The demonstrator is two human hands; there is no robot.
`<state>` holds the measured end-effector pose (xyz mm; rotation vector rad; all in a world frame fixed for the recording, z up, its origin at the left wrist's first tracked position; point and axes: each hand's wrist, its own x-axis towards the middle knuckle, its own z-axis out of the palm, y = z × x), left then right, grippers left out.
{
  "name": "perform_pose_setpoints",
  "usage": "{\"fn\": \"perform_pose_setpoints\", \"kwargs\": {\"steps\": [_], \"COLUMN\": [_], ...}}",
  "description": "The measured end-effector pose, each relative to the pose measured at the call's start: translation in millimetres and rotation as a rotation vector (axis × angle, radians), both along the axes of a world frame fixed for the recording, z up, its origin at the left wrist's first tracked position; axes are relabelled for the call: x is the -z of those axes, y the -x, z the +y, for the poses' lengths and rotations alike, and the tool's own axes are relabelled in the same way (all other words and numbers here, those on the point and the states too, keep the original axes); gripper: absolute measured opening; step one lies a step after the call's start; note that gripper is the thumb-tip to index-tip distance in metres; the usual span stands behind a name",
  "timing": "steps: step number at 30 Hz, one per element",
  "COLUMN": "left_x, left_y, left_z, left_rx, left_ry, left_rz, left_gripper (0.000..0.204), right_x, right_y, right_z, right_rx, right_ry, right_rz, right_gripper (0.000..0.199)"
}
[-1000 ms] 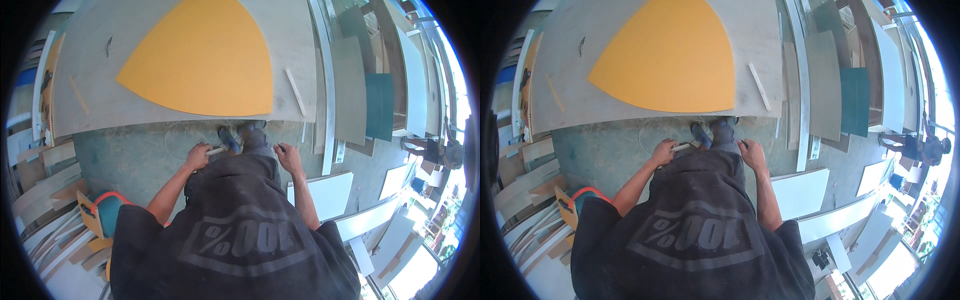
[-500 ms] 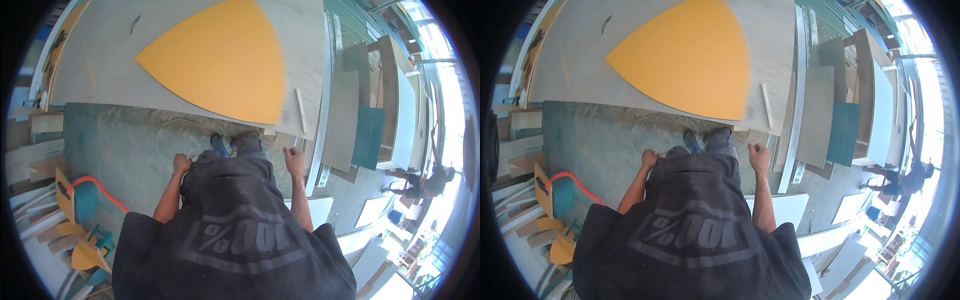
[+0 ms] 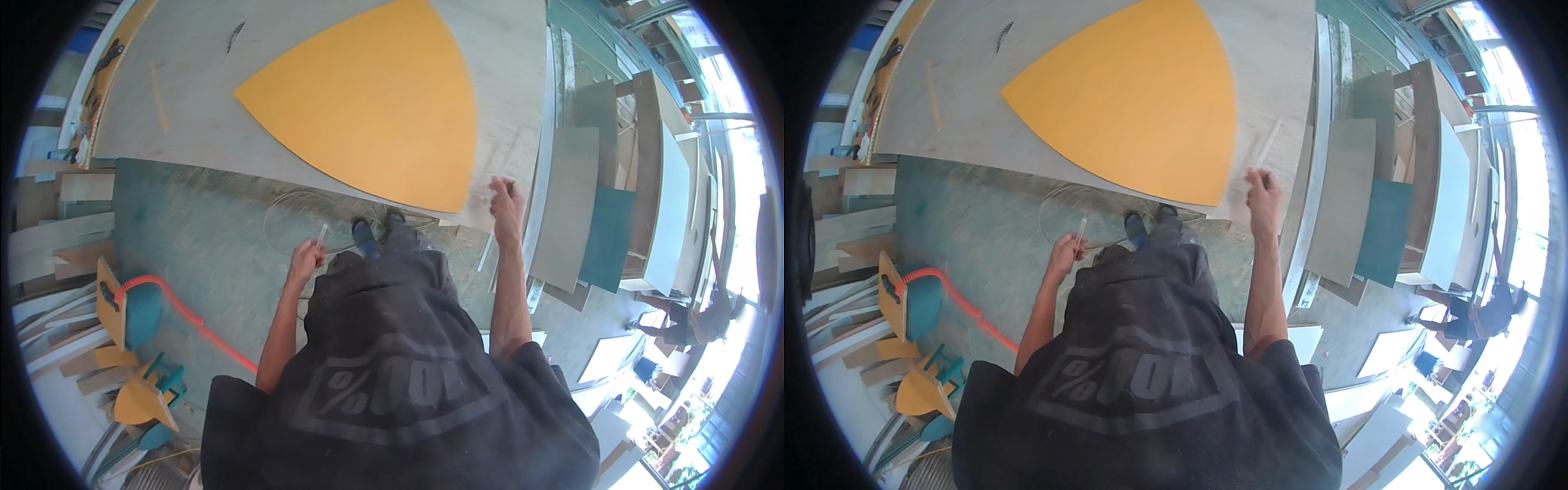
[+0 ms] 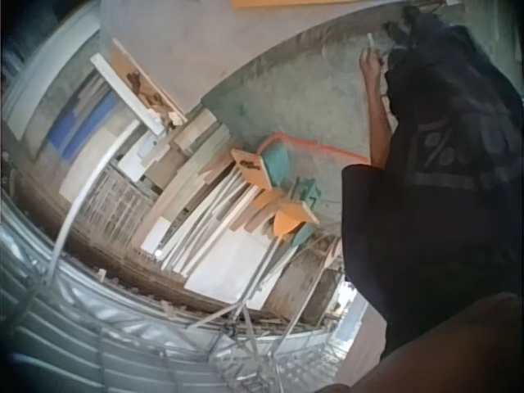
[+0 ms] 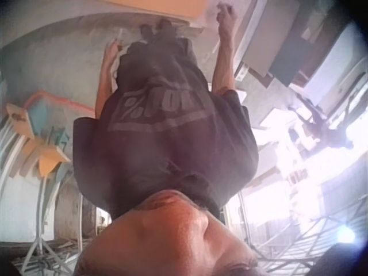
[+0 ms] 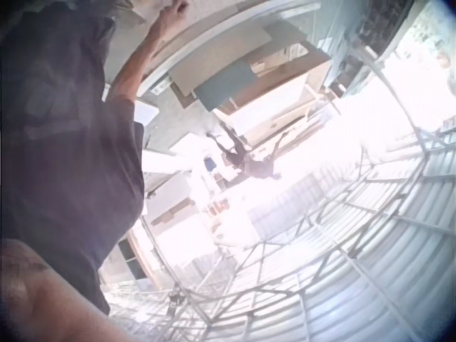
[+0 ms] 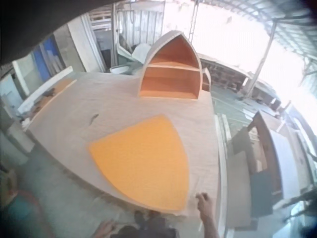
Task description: The person marks a wood piece, uses a pneumatic nailer on a yellow board, and handles a large curved wooden panel.
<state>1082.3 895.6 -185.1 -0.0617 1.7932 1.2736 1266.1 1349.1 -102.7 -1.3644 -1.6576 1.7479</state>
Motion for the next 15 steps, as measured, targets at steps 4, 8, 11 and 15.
{"fn": "perform_pose_setpoints", "kwargs": {"steps": [4, 8, 11, 15], "left_x": [-76.4, -143.2, -118.4, -96.2], "left_y": [-2.5, -10.4, -7.4, -8.9], "left_z": [74.1, 141.8, 108.5, 74.3], "left_rx": [-0.438, -0.682, -0.413, -0.750], "left_ry": [-0.424, -0.476, -0.115, -0.202], "left_rz": [-0.189, -0.195, 0.143, -0.107], "left_gripper": [0.026, 0.030, 0.027, 0.021], "right_x": [-44.6, -33.2, -51.2, -66.7], "right_y": [62.4, 104.8, 118.2, 129.9], "right_z": [-75.7, -165.0, -191.9, -180.9], "right_rx": [-0.511, -1.011, -1.218, -1.288], "right_ry": [0.092, -0.202, -0.205, -0.244], "right_rz": [0.057, 0.044, 0.072, 0.067], "right_gripper": [0.016, 0.034, 0.038, 0.040]}}
